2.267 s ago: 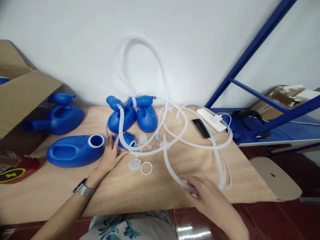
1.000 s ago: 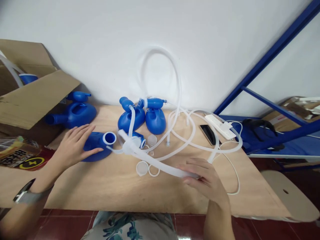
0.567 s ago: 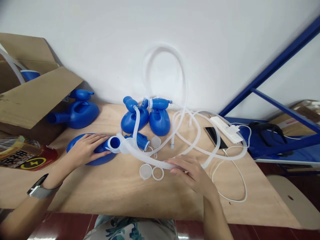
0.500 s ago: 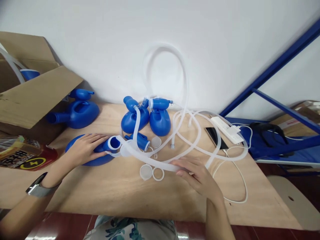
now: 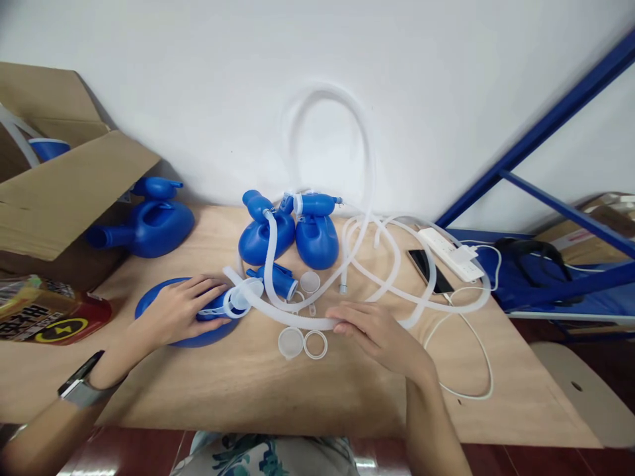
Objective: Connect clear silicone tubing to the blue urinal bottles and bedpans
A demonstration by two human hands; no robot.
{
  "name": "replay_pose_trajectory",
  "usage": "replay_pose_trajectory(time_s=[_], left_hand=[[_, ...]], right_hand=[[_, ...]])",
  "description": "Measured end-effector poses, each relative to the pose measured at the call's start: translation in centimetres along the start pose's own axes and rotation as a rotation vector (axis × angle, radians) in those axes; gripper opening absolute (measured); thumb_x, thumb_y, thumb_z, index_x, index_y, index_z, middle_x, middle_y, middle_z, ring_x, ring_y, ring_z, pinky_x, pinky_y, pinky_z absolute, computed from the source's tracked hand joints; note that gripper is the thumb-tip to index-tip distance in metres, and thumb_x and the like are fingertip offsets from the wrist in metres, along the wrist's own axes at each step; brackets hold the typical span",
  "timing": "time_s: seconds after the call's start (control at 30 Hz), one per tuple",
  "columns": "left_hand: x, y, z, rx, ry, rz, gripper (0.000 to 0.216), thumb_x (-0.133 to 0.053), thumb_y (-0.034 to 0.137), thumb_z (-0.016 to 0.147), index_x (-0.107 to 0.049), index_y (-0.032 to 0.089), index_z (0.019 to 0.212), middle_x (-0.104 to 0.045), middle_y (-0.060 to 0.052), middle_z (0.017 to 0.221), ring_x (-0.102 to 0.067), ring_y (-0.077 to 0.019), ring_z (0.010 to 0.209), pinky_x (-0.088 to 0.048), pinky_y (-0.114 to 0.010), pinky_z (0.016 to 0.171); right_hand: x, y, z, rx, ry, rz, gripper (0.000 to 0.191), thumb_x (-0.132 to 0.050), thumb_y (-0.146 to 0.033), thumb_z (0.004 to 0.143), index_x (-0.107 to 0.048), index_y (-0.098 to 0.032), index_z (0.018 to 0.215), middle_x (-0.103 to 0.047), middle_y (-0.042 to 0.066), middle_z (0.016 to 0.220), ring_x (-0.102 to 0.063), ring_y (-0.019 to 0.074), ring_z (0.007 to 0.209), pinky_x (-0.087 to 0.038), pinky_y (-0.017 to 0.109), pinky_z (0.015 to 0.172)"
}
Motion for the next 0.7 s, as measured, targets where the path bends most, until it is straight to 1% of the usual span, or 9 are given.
replay_pose_trajectory(time_s=[0.1,0.17,0.23,0.3,0.4,0.5,0.57,0.63,0.7], left_hand=[[-0.1,-0.4,-0.1,0.057,0.016,-0.007,0.059,-0.055,0.060,0.101,-0.065,0.011,0.133,-0.075,-0.018,0.120,-0.072,-0.0338,0.105,-0.060,-0.042,0.080],[-0.1,-0.8,-0.3,0.111,0.037,0.000,0.069,-0.053,0.062,0.101,-0.058,0.009,0.144,-0.074,-0.019,0.119,-0.073,-0.0335,0.102,-0.059,-0.041,0.078],[-0.1,-0.9,-0.3,0.136,0.032,0.005,0.074,-0.053,0.062,0.101,-0.048,0.012,0.156,-0.074,-0.018,0.118,-0.073,-0.0321,0.100,-0.058,-0.039,0.074],[-0.1,-0.8,-0.3,0.116,0.015,0.015,0.072,-0.053,0.060,0.102,-0.041,0.021,0.162,-0.074,-0.014,0.118,-0.072,-0.0305,0.099,-0.056,-0.036,0.072],[0.0,-0.4,-0.3,0.062,0.014,0.030,0.067,-0.054,0.057,0.103,-0.041,0.030,0.162,-0.074,-0.011,0.118,-0.070,-0.0292,0.099,-0.054,-0.036,0.073],[-0.1,0.1,-0.3,0.011,0.019,0.012,0.064,-0.054,0.056,0.104,-0.043,0.030,0.161,-0.073,-0.011,0.122,-0.068,-0.0296,0.104,-0.055,-0.037,0.077],[-0.2,0.6,-0.3,-0.018,0.005,-0.001,0.062,-0.052,0.054,0.105,-0.043,0.029,0.161,-0.073,-0.011,0.125,-0.067,-0.0302,0.107,-0.055,-0.039,0.080],[-0.3,1.1,-0.2,-0.036,-0.006,-0.005,0.061,-0.051,0.051,0.106,-0.042,0.028,0.161,-0.074,-0.010,0.124,-0.067,-0.0305,0.107,-0.055,-0.040,0.081],[-0.2,1.7,-0.1,-0.048,0.000,-0.004,0.062,-0.052,0.050,0.106,-0.042,0.025,0.161,-0.074,-0.010,0.122,-0.067,-0.0303,0.105,-0.055,-0.040,0.080]], right_hand=[[1.7,-0.2,-1.0,-0.019,0.028,-0.046,0.045,-0.040,-0.049,0.111,-0.077,-0.022,0.110,-0.082,0.008,0.098,-0.079,0.0230,0.086,-0.065,0.034,0.075],[2.8,-0.4,-2.0,-0.024,0.054,-0.066,0.043,-0.043,-0.049,0.110,-0.077,-0.024,0.108,-0.082,0.007,0.097,-0.079,0.0226,0.085,-0.066,0.033,0.073],[3.5,-0.5,-2.8,-0.005,0.078,-0.076,0.039,-0.045,-0.047,0.110,-0.078,-0.025,0.108,-0.082,0.007,0.097,-0.079,0.0224,0.084,-0.066,0.031,0.073],[3.7,-0.5,-3.3,0.020,0.090,-0.079,0.037,-0.046,-0.045,0.110,-0.078,-0.026,0.110,-0.082,0.006,0.095,-0.079,0.0217,0.083,-0.066,0.030,0.073],[3.0,-0.3,-3.0,0.020,0.078,-0.095,0.037,-0.045,-0.045,0.111,-0.077,-0.025,0.111,-0.082,0.006,0.095,-0.079,0.0205,0.082,-0.065,0.030,0.072],[1.4,-0.3,-1.4,0.030,0.023,-0.120,0.038,-0.043,-0.042,0.112,-0.075,-0.022,0.114,-0.082,0.006,0.099,-0.078,0.0208,0.086,-0.065,0.032,0.074],[0.2,-0.5,0.0,0.049,-0.004,-0.142,0.035,-0.043,-0.036,0.112,-0.073,-0.020,0.115,-0.081,0.007,0.102,-0.077,0.0211,0.089,-0.064,0.034,0.077],[-0.4,-0.8,1.2,0.074,0.034,-0.207,0.032,-0.041,-0.028,0.112,-0.070,-0.018,0.121,-0.079,0.009,0.107,-0.075,0.0217,0.093,-0.062,0.035,0.079],[-0.8,-1.5,2.0,0.128,0.117,-0.342,0.036,-0.039,-0.017,0.109,-0.064,-0.015,0.135,-0.076,0.012,0.112,-0.073,0.0237,0.096,-0.060,0.039,0.082]])
Point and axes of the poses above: each hand's wrist, its own z-axis towards the middle knuckle, its own x-axis out of the back of the hand, y = z × x, the point moved 4 cm from there along z, towards the middle knuckle
